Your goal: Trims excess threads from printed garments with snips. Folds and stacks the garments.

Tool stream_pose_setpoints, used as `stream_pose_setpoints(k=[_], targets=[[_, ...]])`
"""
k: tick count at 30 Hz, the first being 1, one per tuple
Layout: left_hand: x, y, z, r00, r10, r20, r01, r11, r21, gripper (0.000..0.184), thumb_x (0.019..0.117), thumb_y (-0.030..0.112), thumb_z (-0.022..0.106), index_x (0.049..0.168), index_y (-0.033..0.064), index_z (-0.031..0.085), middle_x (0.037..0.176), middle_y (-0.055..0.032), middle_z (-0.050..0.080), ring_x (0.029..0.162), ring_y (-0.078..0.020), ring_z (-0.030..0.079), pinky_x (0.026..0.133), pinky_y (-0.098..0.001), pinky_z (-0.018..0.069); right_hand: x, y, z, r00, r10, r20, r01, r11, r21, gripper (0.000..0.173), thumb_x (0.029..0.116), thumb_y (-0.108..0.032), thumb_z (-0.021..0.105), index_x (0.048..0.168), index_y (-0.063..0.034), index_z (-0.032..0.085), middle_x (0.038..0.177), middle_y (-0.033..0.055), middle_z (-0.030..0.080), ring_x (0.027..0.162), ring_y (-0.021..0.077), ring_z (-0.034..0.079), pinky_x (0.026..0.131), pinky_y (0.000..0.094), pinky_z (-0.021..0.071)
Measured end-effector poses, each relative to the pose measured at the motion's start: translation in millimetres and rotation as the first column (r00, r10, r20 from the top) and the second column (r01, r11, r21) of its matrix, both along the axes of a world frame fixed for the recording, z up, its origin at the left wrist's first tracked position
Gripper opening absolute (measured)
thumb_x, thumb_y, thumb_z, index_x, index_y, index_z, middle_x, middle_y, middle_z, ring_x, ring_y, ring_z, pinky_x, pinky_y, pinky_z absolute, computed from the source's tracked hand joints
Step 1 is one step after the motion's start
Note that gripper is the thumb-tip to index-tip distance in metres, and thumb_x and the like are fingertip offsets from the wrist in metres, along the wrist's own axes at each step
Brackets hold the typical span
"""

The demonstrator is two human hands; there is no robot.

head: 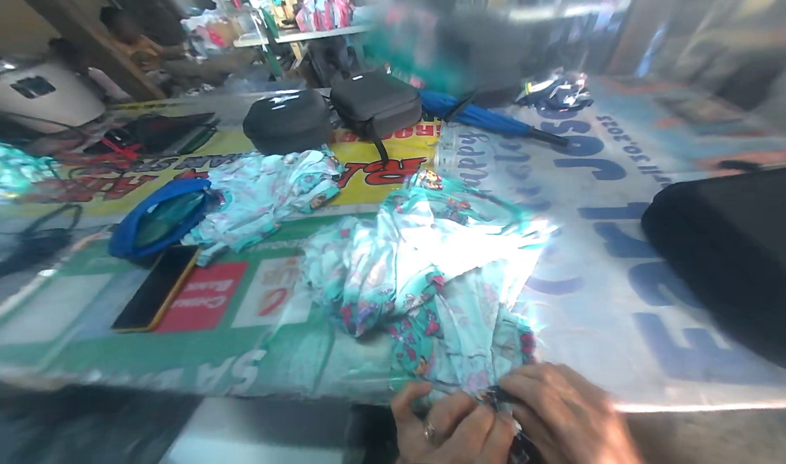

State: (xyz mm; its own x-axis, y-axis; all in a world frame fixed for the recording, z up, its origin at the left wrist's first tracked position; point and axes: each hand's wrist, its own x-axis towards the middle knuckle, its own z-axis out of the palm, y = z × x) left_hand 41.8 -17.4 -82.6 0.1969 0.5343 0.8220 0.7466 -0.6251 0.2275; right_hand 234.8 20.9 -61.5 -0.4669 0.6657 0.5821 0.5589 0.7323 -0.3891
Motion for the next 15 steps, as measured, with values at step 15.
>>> stream_pose_setpoints(k=[15], targets=[[-0.6, 0.6, 1.3, 1.0, -0.006, 0.026, 0.006, 1.0, -0.003, 0.011, 0.1017, 0.023, 0.059, 0.099, 0.0223, 0.069, 0.094, 0.0086, 0.067, 0.102, -0.0056, 0.058, 0.112, -0.0345, 0.0258, -1.0, 2.0, -9.4, 0.996, 0.031, -0.08, -0.03, 0.999, 0.011, 0.016, 0.1041, -0.025, 0.058, 0.106, -0.0136, 0.069, 0.098, 0.0043, 0.073, 0.089, 0.0136, 0.068, 0.072, 0.0256, 0.0529]])
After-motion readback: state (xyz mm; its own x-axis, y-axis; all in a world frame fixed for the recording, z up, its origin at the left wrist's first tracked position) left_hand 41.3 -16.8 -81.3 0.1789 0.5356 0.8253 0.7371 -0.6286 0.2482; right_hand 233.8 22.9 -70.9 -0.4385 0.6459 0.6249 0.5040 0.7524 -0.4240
